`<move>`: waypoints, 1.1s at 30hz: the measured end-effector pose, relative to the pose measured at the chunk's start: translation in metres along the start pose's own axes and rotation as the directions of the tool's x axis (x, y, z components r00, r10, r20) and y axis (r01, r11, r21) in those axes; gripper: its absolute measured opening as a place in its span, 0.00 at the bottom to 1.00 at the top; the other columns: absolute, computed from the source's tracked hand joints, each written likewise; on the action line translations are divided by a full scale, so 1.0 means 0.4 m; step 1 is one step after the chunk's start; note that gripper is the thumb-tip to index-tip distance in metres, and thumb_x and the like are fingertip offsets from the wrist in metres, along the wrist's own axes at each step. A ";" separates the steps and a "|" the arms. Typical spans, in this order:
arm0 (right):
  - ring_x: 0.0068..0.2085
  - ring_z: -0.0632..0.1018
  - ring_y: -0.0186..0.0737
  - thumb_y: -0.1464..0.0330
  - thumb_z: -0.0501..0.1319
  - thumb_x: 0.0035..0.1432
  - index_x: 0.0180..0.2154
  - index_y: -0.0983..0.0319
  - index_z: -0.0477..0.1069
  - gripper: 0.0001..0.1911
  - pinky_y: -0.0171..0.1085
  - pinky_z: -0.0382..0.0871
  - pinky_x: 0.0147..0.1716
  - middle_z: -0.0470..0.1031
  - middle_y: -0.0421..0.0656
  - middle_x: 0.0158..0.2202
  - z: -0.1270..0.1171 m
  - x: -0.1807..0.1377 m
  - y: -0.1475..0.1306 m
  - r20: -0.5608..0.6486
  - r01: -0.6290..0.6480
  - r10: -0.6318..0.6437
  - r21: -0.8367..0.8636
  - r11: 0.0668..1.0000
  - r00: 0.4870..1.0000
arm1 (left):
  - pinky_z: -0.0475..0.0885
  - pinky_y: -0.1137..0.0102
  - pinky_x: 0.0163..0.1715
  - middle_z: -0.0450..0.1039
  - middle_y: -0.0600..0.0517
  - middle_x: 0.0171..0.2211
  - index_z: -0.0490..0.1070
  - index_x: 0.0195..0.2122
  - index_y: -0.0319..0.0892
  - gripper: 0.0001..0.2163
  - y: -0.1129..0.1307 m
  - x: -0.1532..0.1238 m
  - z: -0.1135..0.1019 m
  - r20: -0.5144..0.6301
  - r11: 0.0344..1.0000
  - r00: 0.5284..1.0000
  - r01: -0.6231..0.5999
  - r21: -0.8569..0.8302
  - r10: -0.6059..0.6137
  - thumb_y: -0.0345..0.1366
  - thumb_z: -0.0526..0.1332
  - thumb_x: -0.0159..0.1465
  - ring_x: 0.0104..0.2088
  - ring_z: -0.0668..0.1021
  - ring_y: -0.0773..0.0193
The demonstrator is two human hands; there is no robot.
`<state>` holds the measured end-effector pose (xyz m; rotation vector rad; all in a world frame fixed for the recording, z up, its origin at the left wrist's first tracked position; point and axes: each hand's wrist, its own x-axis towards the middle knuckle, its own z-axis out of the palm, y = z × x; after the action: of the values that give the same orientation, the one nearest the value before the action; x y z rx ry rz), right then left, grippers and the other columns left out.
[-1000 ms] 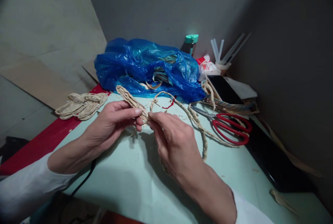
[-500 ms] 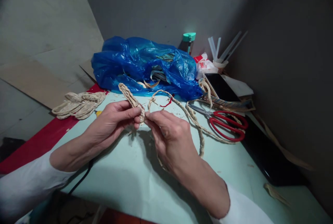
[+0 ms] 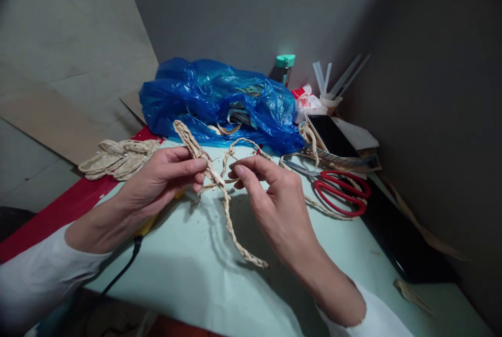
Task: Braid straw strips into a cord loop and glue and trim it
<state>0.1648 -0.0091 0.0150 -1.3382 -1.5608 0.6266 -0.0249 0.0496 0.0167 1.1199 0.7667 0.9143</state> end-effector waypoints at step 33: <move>0.35 0.72 0.40 0.74 0.55 0.64 0.42 0.63 0.74 0.10 0.38 0.64 0.34 0.74 0.44 0.34 0.014 -0.020 -0.004 0.365 0.343 -0.211 -0.346 0.874 0.907 | 0.70 0.76 0.25 0.72 0.54 0.23 0.74 0.28 0.35 0.07 0.003 -0.002 -0.018 0.037 0.977 0.998 0.046 0.208 -0.055 0.34 0.68 0.58 0.22 0.73 0.72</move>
<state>0.1588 -0.0161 0.0113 -1.3071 -2.1961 0.3546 -0.0319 0.0521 0.0158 1.2919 0.8658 0.7776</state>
